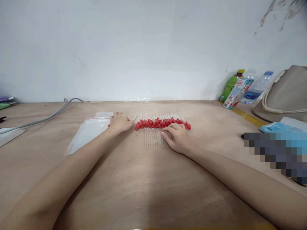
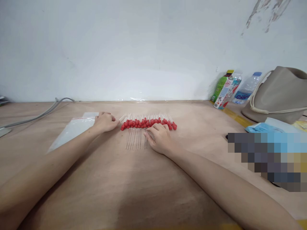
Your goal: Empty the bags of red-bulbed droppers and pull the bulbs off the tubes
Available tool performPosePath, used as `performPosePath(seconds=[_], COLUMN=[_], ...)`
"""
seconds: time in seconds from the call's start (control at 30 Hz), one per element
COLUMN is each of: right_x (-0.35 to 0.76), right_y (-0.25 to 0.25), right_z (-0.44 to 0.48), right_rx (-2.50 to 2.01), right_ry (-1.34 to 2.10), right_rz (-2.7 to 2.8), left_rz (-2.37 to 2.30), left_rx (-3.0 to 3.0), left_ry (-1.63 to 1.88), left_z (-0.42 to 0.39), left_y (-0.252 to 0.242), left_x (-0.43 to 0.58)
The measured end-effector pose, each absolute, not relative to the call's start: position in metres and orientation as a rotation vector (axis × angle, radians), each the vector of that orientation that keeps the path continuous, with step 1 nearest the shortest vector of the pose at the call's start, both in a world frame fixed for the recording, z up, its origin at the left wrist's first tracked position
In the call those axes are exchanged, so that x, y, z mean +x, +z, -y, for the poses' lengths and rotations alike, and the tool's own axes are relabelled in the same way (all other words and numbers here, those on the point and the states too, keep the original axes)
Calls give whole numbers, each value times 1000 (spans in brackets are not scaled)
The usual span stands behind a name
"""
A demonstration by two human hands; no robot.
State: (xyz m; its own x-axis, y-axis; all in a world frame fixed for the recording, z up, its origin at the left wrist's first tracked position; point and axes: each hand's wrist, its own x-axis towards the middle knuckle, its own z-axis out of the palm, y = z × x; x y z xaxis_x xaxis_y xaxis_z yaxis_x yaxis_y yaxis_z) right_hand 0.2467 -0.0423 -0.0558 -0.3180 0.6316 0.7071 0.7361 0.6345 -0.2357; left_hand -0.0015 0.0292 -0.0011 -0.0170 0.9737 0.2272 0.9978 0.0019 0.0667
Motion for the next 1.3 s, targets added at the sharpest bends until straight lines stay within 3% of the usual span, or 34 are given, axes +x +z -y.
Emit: performPosePath(seconds=[0.13, 0.27, 0.43, 0.63, 1.3], right_x=[247, 247, 248, 248, 238], right_y=[-56, -54, -51, -52, -59], right_z=[41, 42, 45, 41, 37], right_rx=[-1050, -999, -906, -833, -716], right_ry=[-180, -244, -360, -308, -181], right_rz=[2026, 1931, 1978, 2188, 2231], left_rz=[2095, 1679, 1173, 826, 672], left_rx=[-2286, -2459, -2589, -2601, -2599], left_ry=[-650, -923, -802, -949, -994], left_z=[-21, 5, 31, 37, 32], left_y=[13, 6, -26, -35, -45], left_x=[-10, -6, 6, 19, 31])
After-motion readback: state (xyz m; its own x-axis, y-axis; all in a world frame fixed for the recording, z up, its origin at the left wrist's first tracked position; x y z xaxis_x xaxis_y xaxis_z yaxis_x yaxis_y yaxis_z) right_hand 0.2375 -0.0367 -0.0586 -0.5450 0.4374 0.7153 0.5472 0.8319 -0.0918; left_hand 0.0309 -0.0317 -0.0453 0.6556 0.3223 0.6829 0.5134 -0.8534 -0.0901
